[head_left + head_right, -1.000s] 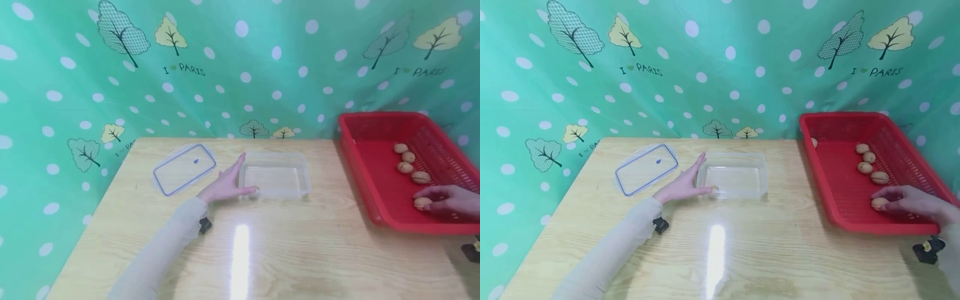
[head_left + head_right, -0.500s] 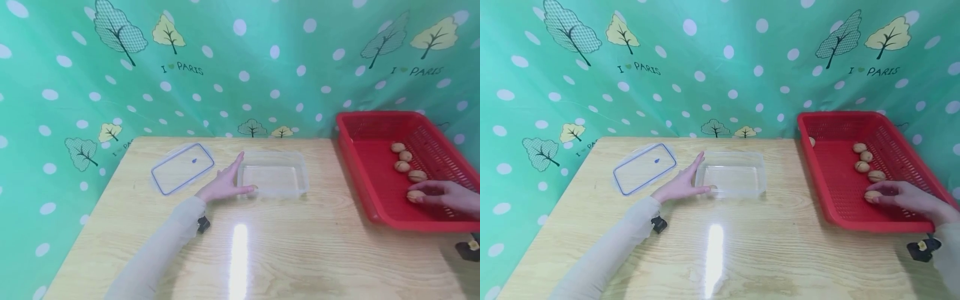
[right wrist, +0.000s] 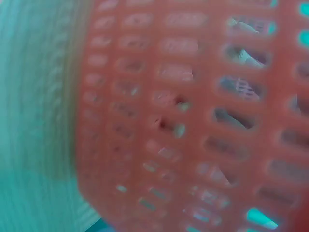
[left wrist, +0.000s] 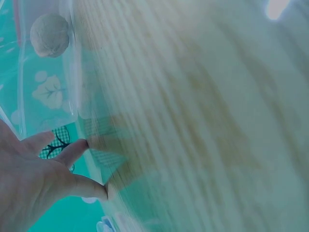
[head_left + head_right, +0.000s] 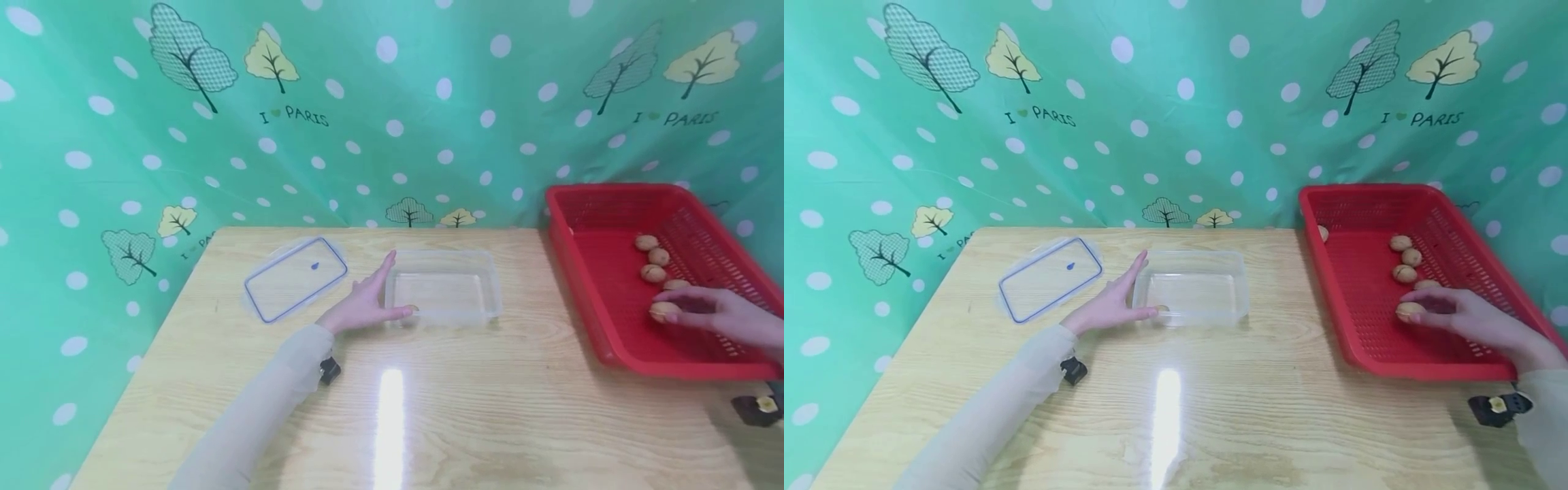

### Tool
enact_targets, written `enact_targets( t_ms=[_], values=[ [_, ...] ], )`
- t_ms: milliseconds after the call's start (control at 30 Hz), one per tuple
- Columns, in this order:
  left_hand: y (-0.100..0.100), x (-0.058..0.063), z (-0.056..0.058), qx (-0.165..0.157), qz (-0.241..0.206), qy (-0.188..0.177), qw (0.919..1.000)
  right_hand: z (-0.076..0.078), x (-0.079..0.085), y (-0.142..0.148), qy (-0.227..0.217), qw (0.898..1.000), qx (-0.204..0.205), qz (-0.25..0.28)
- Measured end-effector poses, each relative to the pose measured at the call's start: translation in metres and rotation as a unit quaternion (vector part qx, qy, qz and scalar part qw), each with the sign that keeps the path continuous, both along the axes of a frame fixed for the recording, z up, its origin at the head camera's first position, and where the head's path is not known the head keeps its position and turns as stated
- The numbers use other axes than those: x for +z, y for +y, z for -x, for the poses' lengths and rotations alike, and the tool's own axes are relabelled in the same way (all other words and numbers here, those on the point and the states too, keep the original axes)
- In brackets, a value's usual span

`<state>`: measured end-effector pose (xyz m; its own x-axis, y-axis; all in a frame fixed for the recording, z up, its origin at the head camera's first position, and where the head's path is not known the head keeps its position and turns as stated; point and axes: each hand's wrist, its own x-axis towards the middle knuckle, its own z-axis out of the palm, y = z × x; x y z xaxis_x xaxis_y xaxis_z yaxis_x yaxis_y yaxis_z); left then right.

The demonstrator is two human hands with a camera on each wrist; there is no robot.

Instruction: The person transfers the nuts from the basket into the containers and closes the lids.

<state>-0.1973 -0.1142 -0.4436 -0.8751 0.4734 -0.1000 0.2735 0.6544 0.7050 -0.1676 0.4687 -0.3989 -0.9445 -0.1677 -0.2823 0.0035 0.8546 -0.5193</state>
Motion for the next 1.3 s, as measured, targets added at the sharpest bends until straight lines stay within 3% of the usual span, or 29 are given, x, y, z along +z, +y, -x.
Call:
enact_targets(
  t_ms=[233,467,667,1067,1300],
  values=[
    [0.001,-0.002,0.001,-0.001,0.002,0.006,1.0000,-0.001,0.013,-0.021,0.008,1.000,0.009,-0.008],
    [0.001,-0.004,0.002,-0.001,-0.004,0.004,1.0000,-0.004,0.018,-0.041,0.072,0.997,0.005,0.025],
    [0.001,-0.003,0.003,-0.004,-0.008,0.009,0.9999,-0.007,0.033,-0.058,0.044,0.998,-0.002,0.043],
    [0.001,-0.006,0.002,-0.003,-0.008,0.010,0.9999,-0.014,0.053,-0.087,0.078,0.995,-0.021,0.051],
    [0.001,-0.003,0.003,-0.001,-0.002,0.011,0.9999,-0.021,0.059,-0.111,0.095,0.991,-0.005,0.096]
  ],
)
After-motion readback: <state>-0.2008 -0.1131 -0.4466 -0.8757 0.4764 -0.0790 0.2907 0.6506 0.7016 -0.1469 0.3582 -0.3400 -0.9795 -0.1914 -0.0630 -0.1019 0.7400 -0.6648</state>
